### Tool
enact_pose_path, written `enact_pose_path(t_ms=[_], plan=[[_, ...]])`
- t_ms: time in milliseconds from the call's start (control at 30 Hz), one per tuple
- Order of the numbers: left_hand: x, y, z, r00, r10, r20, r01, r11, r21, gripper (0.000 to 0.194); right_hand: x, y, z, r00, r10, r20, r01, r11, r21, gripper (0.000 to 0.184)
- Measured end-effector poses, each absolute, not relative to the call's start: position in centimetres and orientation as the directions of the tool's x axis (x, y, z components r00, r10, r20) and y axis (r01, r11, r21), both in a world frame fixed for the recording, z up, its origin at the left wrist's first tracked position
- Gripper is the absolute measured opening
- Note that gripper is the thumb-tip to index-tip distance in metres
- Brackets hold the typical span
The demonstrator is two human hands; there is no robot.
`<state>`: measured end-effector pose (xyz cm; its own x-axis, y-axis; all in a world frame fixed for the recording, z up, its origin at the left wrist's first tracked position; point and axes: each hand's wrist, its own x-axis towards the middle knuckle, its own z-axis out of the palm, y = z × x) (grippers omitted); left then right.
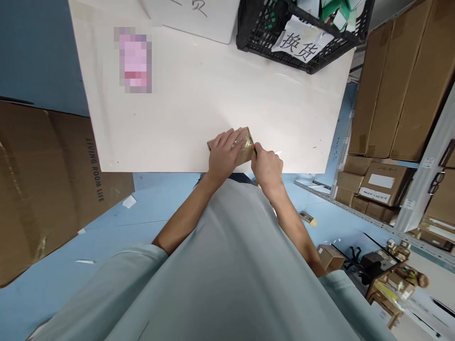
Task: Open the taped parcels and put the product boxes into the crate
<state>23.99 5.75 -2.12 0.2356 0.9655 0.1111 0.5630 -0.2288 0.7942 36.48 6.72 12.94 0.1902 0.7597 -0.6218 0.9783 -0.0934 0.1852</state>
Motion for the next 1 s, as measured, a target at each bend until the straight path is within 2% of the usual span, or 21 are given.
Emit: enact_pose_path(t_ms=[233, 400, 467, 567, 667, 733, 867, 1000], plan=[[24.2, 5.4, -2.1, 0.265, 0.955, 0.131, 0.554, -0.262, 0.790, 0.039, 37.8, 3.7, 13.0, 0.269, 0.698, -0.663, 0.958, -0.120, 0.262, 0.044], [24.1, 5.3, -2.3, 0.326, 0.932, 0.160, 0.531, -0.320, 0.785, 0.036, 38.8, 2.2, 14.0, 0.235, 0.694, -0.681, 0.970, -0.123, 0.209, 0.044], [23.2, 5.5, -2.5, 0.340, 0.924, 0.175, 0.524, -0.341, 0.781, 0.035, 39.5, 1.8, 14.9, 0.190, 0.724, -0.663, 0.982, -0.132, 0.138, 0.043], [20.8, 5.4, -2.9, 0.353, 0.917, 0.187, 0.520, -0.359, 0.775, 0.036, 41.2, 1.7, 15.2, 0.108, 0.812, -0.573, 0.981, -0.181, -0.072, 0.043], [17.5, 4.6, -3.0, 0.365, 0.912, 0.187, 0.532, -0.369, 0.762, 0.040, 43.5, 2.6, 12.3, 0.073, 0.871, -0.485, 0.898, -0.269, -0.348, 0.040], [15.6, 3.7, -2.9, 0.356, 0.918, 0.176, 0.559, -0.360, 0.747, 0.042, 44.6, 3.7, 8.7, 0.071, 0.864, -0.499, 0.807, -0.344, -0.480, 0.040], [12.8, 1.0, -2.4, 0.258, 0.957, 0.134, 0.638, -0.274, 0.720, 0.042, 44.7, 5.4, 1.1, 0.077, 0.801, -0.594, 0.653, -0.491, -0.576, 0.049], [11.3, -1.9, -1.3, 0.098, 0.987, 0.131, 0.682, -0.162, 0.713, 0.043, 42.8, 5.4, -2.9, 0.026, 0.714, -0.700, 0.479, -0.623, -0.618, 0.058]])
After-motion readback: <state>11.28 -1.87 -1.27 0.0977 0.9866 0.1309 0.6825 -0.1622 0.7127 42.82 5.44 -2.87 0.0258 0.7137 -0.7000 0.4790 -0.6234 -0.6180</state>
